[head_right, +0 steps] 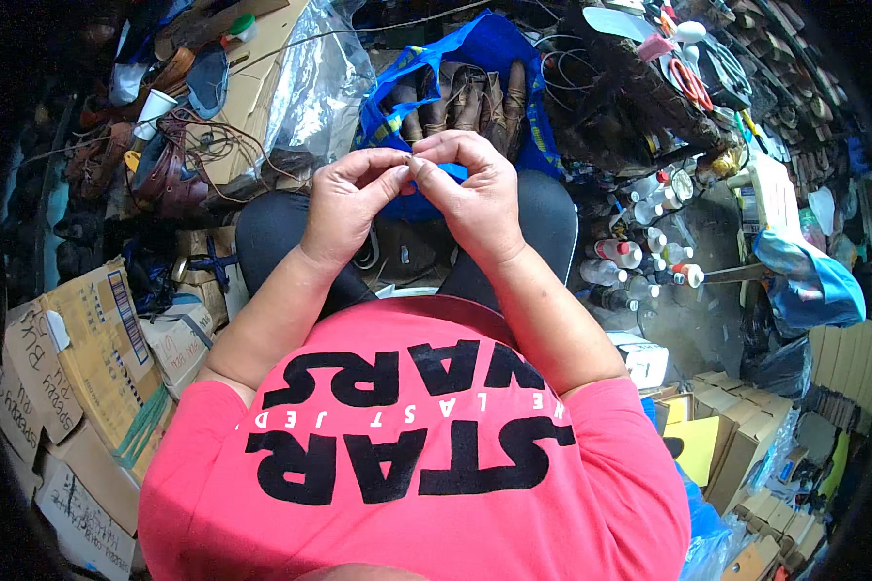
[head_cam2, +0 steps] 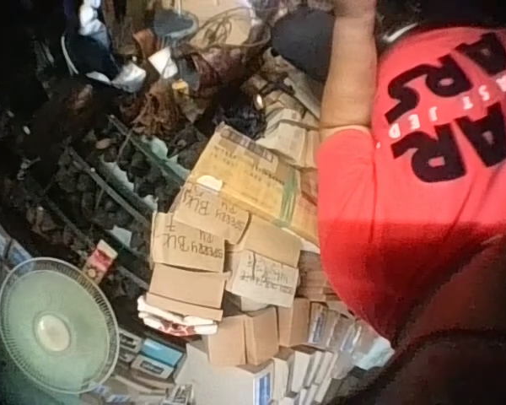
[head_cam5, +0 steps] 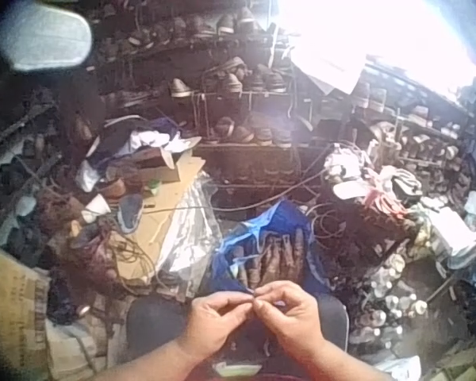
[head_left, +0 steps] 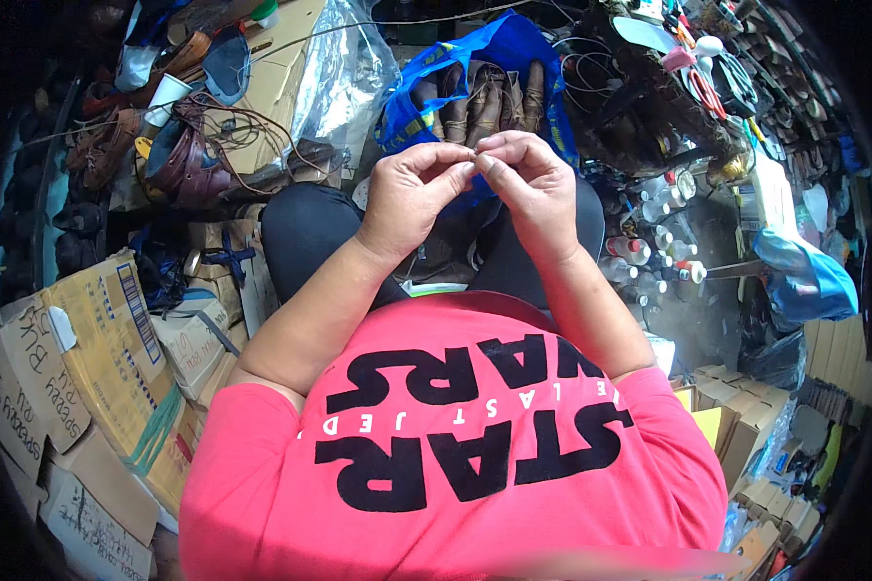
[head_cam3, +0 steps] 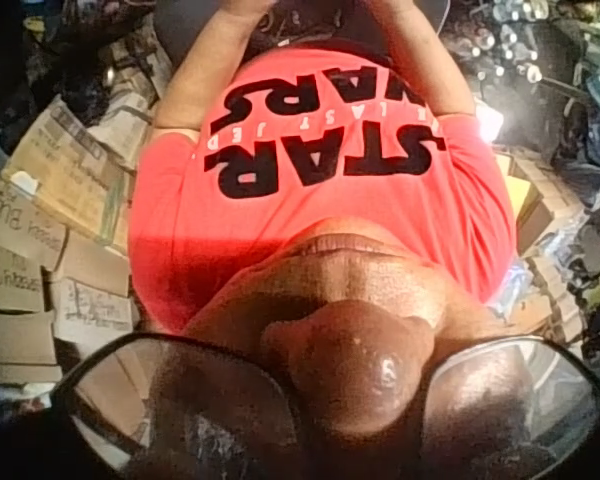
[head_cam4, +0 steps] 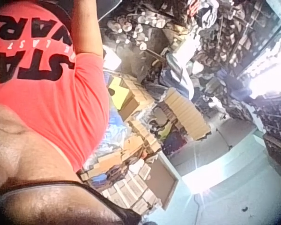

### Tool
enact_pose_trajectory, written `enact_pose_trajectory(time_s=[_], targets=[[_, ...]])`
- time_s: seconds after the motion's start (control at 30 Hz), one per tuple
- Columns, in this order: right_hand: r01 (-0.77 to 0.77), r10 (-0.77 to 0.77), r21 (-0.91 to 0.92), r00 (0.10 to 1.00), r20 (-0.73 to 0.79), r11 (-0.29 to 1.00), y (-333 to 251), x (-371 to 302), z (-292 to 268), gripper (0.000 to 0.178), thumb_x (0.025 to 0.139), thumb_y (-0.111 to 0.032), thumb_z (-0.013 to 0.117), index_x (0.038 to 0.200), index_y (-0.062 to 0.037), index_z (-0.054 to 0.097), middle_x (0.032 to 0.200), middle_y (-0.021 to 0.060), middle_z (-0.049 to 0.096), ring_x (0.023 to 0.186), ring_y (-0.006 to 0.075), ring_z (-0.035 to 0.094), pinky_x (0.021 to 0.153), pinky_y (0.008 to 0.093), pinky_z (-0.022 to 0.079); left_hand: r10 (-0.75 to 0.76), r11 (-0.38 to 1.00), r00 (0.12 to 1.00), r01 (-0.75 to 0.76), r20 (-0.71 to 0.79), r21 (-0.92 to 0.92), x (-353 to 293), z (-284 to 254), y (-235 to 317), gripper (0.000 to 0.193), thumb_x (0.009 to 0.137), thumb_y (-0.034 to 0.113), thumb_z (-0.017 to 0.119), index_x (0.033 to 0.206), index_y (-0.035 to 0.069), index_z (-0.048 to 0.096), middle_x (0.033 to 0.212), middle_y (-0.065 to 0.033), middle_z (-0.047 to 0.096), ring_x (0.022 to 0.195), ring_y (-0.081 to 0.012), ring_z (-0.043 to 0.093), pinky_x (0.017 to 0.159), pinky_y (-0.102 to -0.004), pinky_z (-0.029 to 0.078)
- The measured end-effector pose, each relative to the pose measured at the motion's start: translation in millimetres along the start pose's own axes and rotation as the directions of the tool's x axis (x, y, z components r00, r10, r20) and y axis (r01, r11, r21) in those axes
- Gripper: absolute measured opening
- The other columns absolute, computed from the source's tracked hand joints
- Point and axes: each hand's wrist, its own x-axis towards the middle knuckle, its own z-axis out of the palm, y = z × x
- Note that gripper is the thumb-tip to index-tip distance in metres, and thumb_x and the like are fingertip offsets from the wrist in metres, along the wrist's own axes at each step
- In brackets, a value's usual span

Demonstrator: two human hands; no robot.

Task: Sewing leather shoe components together using a needle and thread.

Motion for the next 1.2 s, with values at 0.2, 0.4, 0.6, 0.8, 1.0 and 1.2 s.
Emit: enact_pose_trajectory(time_s=[0.2,0.4,0.6,0.8,1.0,1.2], targets=[[0.105,-0.101,-0.161,0.994,0.032,0.981,-4,2,0,0.002,0.077,0.002,0.063,0.077,0.0007,0.061,0.094,0.0074,0.06,0.086,0.0112,0.056,0.073,0.023,0.045,-0.016,1.0,1.0,0.016,-0.013,0.001,-2,0,1,0.012,0.083,0.004,0.063,0.094,0.0,0.065,0.083,-0.003,0.065,0.075,-0.0065,0.059,0.069,-0.0199,0.049],[0.108,-0.11,-0.193,0.994,0.0,0.975,-8,2,1,0.005,0.073,-0.003,0.066,0.072,-0.0015,0.062,0.087,0.0076,0.063,0.083,0.0142,0.058,0.074,0.0258,0.045,0.004,1.0,1.0,-0.004,-0.005,0.013,-2,0,1,0.012,0.083,0.004,0.063,0.094,0.0,0.065,0.083,-0.0035,0.065,0.076,-0.0071,0.059,0.069,-0.0201,0.049],[0.145,-0.147,-0.23,0.989,0.01,0.962,-10,3,3,0.005,0.073,-0.003,0.066,0.072,-0.0017,0.062,0.086,0.0077,0.063,0.083,0.015,0.058,0.074,0.0262,0.045,0.026,1.0,1.0,-0.026,-0.01,0.004,-3,1,3,0.013,0.083,0.004,0.062,0.095,-0.001,0.065,0.084,-0.004,0.065,0.076,-0.0074,0.06,0.07,-0.0204,0.049],[0.178,-0.185,-0.263,0.983,-0.003,0.948,-11,4,3,0.007,0.07,-0.006,0.068,0.069,-0.0029,0.062,0.082,0.0082,0.065,0.081,0.0182,0.06,0.075,0.0289,0.046,0.025,0.999,1.0,-0.024,-0.019,0.036,-4,1,4,0.014,0.083,0.004,0.062,0.095,-0.001,0.065,0.085,-0.0045,0.065,0.077,-0.0078,0.06,0.071,-0.0206,0.049],[0.181,-0.19,-0.295,0.982,0.001,0.938,-13,4,4,0.008,0.07,-0.006,0.068,0.069,-0.0025,0.061,0.082,0.0085,0.065,0.08,0.0185,0.06,0.075,0.0289,0.046,0.044,0.997,0.999,-0.042,-0.028,0.072,-3,0,3,0.013,0.083,0.004,0.063,0.095,-0.001,0.065,0.085,-0.0044,0.066,0.078,-0.008,0.06,0.071,-0.0212,0.05],[0.189,-0.198,-0.306,0.98,0.003,0.933,-14,4,5,0.007,0.07,-0.006,0.067,0.069,-0.002,0.061,0.082,0.0087,0.065,0.08,0.0185,0.06,0.074,0.029,0.046,0.058,0.993,0.998,-0.054,-0.035,0.104,-3,0,3,0.013,0.082,0.005,0.064,0.094,-0.001,0.066,0.084,-0.004,0.066,0.076,-0.0074,0.06,0.069,-0.0211,0.049]])
